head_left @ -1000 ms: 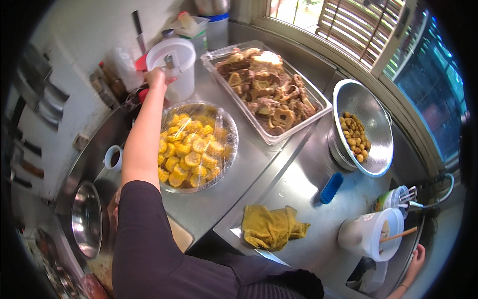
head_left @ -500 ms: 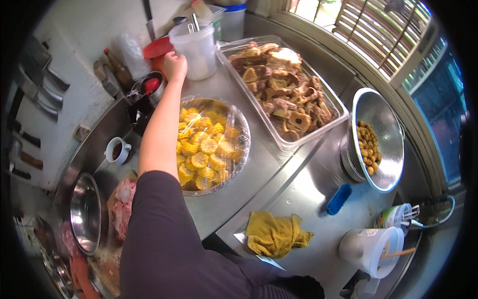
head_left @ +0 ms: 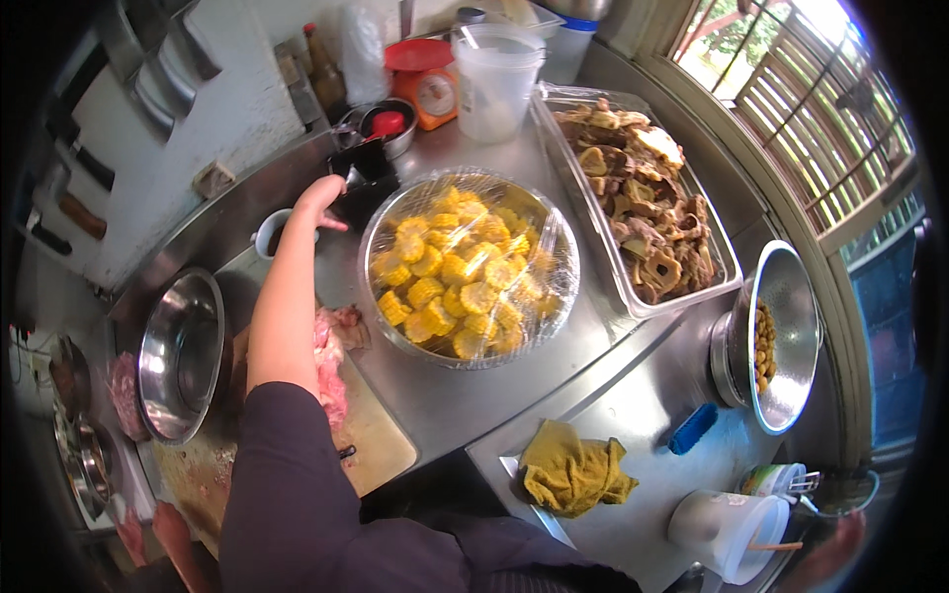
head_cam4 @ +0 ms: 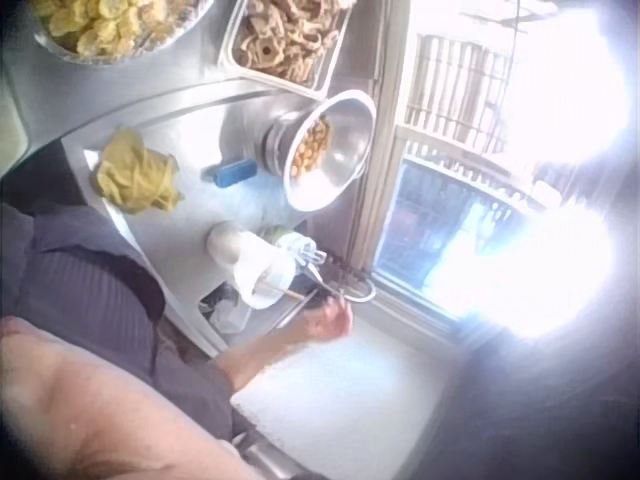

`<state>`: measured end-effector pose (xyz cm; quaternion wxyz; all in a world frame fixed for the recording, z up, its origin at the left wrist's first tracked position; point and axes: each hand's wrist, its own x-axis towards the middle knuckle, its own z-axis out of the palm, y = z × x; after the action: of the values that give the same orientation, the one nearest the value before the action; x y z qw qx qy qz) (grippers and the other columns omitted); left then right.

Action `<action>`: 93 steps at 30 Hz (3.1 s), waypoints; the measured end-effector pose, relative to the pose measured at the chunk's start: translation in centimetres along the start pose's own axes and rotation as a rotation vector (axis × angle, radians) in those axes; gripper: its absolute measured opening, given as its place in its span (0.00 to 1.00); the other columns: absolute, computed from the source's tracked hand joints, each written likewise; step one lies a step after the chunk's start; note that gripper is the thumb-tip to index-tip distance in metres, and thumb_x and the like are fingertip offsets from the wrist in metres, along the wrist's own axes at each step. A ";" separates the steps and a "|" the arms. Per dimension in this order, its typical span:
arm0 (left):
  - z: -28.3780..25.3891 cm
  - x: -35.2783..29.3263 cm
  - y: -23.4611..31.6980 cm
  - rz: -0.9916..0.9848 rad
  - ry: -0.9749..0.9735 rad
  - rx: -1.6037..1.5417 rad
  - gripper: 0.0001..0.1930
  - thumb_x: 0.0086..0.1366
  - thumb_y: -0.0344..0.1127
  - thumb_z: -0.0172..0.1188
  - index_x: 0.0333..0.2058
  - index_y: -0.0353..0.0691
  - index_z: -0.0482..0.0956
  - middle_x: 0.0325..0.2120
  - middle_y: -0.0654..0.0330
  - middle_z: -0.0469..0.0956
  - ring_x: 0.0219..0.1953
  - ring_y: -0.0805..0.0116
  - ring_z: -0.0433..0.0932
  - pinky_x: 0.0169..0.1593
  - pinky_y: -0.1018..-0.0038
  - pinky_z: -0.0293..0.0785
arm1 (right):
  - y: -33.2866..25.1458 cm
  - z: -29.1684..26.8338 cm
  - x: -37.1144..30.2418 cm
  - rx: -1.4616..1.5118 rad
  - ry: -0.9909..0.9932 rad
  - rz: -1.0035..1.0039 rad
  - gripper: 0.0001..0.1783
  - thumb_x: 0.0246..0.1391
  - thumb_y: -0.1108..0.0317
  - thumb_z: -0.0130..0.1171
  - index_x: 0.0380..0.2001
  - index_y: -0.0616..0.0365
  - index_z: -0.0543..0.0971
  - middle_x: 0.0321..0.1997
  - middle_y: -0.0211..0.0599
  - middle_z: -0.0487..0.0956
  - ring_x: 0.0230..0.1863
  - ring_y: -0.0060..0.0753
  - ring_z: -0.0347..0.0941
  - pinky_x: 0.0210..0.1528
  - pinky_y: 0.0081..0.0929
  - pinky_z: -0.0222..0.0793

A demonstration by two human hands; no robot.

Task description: The person wipes down a stainless steel prep table with a cloth, gathers various vegetables including peppers, onions, and cabbage into a container, and then moves to a sink to rinse kitchen tools and prepare a liquid mixture in a bucket using a whisk and measuring cups.

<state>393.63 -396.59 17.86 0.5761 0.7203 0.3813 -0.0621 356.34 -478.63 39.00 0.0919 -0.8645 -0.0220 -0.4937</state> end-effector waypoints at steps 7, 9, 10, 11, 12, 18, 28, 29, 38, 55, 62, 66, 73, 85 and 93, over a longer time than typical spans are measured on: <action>1.5 -4.8 -0.4 0.180 0.229 0.340 0.18 0.55 0.34 0.43 0.31 0.21 0.76 0.28 0.37 0.77 0.24 0.48 0.80 0.27 0.63 0.77 | -21.3 25.9 6.3 0.425 -0.459 -0.187 0.08 0.45 0.82 0.54 0.31 0.62 0.74 0.32 0.39 0.76 0.37 0.33 0.72 0.43 0.28 0.67; 1.4 -5.2 -1.7 0.200 0.305 0.325 0.19 0.54 0.36 0.44 0.32 0.24 0.77 0.30 0.36 0.77 0.31 0.46 0.79 0.39 0.59 0.75 | -28.6 33.2 6.9 0.720 -0.609 -0.239 0.07 0.49 0.80 0.54 0.34 0.63 0.74 0.31 0.37 0.76 0.33 0.29 0.74 0.37 0.24 0.68; 1.3 -4.8 -2.2 0.209 0.346 0.344 0.19 0.54 0.37 0.45 0.33 0.25 0.77 0.33 0.36 0.76 0.36 0.45 0.78 0.44 0.59 0.72 | -32.5 36.4 7.2 0.763 -0.650 -0.283 0.09 0.50 0.79 0.55 0.37 0.62 0.74 0.32 0.37 0.77 0.32 0.26 0.74 0.36 0.23 0.68; 1.2 -4.2 -2.7 0.216 0.388 0.366 0.19 0.54 0.37 0.45 0.35 0.27 0.77 0.36 0.36 0.75 0.41 0.44 0.76 0.48 0.59 0.70 | -35.6 40.5 6.9 0.911 -0.710 -0.227 0.10 0.51 0.76 0.56 0.39 0.61 0.74 0.32 0.36 0.77 0.33 0.23 0.74 0.37 0.21 0.68; 1.2 -4.1 -2.7 0.199 0.388 0.345 0.19 0.54 0.37 0.45 0.36 0.28 0.77 0.38 0.37 0.74 0.45 0.44 0.74 0.50 0.59 0.68 | -39.1 43.4 7.2 0.999 -0.852 -0.082 0.10 0.52 0.72 0.55 0.39 0.61 0.74 0.33 0.37 0.78 0.35 0.23 0.74 0.38 0.21 0.68; 3.0 -5.4 -1.6 0.237 0.383 0.302 0.17 0.53 0.36 0.48 0.37 0.30 0.76 0.40 0.38 0.74 0.46 0.44 0.73 0.50 0.59 0.68 | -53.1 65.8 7.1 0.426 -1.130 -0.116 0.28 0.54 0.46 0.51 0.41 0.64 0.74 0.36 0.47 0.78 0.32 0.37 0.77 0.38 0.31 0.71; 2.1 -6.6 -2.2 0.224 0.495 0.241 0.17 0.53 0.34 0.45 0.36 0.26 0.74 0.38 0.34 0.74 0.44 0.41 0.74 0.50 0.57 0.69 | -55.6 71.1 4.5 1.168 -1.344 0.740 0.15 0.58 0.66 0.41 0.41 0.66 0.69 0.33 0.48 0.76 0.26 0.40 0.77 0.30 0.34 0.78; 2.1 -6.7 -2.2 0.233 0.488 0.230 0.17 0.53 0.34 0.45 0.36 0.26 0.74 0.38 0.34 0.74 0.44 0.41 0.73 0.50 0.57 0.68 | -54.5 70.6 4.9 1.114 -1.333 0.730 0.15 0.58 0.65 0.41 0.41 0.67 0.69 0.32 0.48 0.76 0.25 0.40 0.77 0.31 0.34 0.78; 2.3 -5.2 -1.7 0.202 0.453 0.316 0.16 0.54 0.35 0.49 0.34 0.28 0.78 0.37 0.39 0.75 0.46 0.46 0.74 0.49 0.60 0.70 | -42.4 57.6 12.4 1.231 -1.181 0.584 0.18 0.59 0.64 0.42 0.40 0.72 0.70 0.27 0.48 0.77 0.23 0.40 0.77 0.28 0.34 0.77; -8.2 6.5 0.9 0.490 0.279 0.134 0.20 0.55 0.36 0.46 0.45 0.30 0.70 0.44 0.47 0.69 0.41 0.51 0.72 0.35 0.56 0.79 | -14.6 5.9 -15.4 0.441 -0.777 0.932 0.11 0.50 0.68 0.52 0.34 0.64 0.67 0.25 0.47 0.69 0.24 0.40 0.66 0.30 0.32 0.64; -4.8 -11.7 4.6 0.687 -0.029 -0.049 0.18 0.60 0.37 0.46 0.47 0.35 0.70 0.42 0.51 0.73 0.40 0.58 0.74 0.42 0.63 0.75 | -12.0 -0.6 -29.6 0.296 -0.572 1.338 0.11 0.49 0.68 0.52 0.31 0.64 0.66 0.23 0.43 0.68 0.24 0.27 0.63 0.29 0.29 0.63; 4.0 -23.3 -0.1 0.673 -0.403 0.073 0.17 0.63 0.39 0.45 0.47 0.37 0.71 0.39 0.55 0.75 0.39 0.63 0.76 0.45 0.66 0.74 | -9.0 -2.3 -31.6 0.243 -0.550 1.378 0.12 0.48 0.66 0.52 0.30 0.63 0.65 0.22 0.45 0.68 0.23 0.35 0.65 0.29 0.33 0.64; 24.8 -43.5 -13.6 0.474 -0.931 0.368 0.15 0.59 0.29 0.51 0.44 0.29 0.71 0.39 0.55 0.75 0.41 0.69 0.72 0.48 0.75 0.66 | -6.5 -4.3 -29.7 0.010 -0.491 1.165 0.13 0.50 0.63 0.56 0.34 0.61 0.70 0.25 0.44 0.73 0.29 0.45 0.70 0.34 0.35 0.65; 29.6 -51.0 -20.3 0.787 -0.794 0.592 0.18 0.61 0.28 0.45 0.51 0.30 0.65 0.39 0.43 0.75 0.44 0.52 0.74 0.49 0.67 0.67 | -11.7 -3.9 -25.8 0.303 -0.832 0.693 0.12 0.42 0.73 0.55 0.34 0.56 0.74 0.24 0.37 0.73 0.29 0.38 0.72 0.38 0.33 0.65; 30.6 -53.4 -19.6 0.788 -0.783 0.827 0.20 0.62 0.32 0.48 0.53 0.32 0.62 0.39 0.44 0.74 0.45 0.56 0.74 0.50 0.69 0.66 | -6.6 -7.4 -23.3 0.564 -0.684 1.069 0.10 0.48 0.80 0.45 0.30 0.63 0.76 0.27 0.36 0.76 0.25 0.23 0.69 0.31 0.20 0.65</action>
<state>354.74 -448.08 20.66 0.3290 0.8901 -0.2000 -0.2440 337.32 -472.28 23.59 0.5313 -0.8070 0.2516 -0.0562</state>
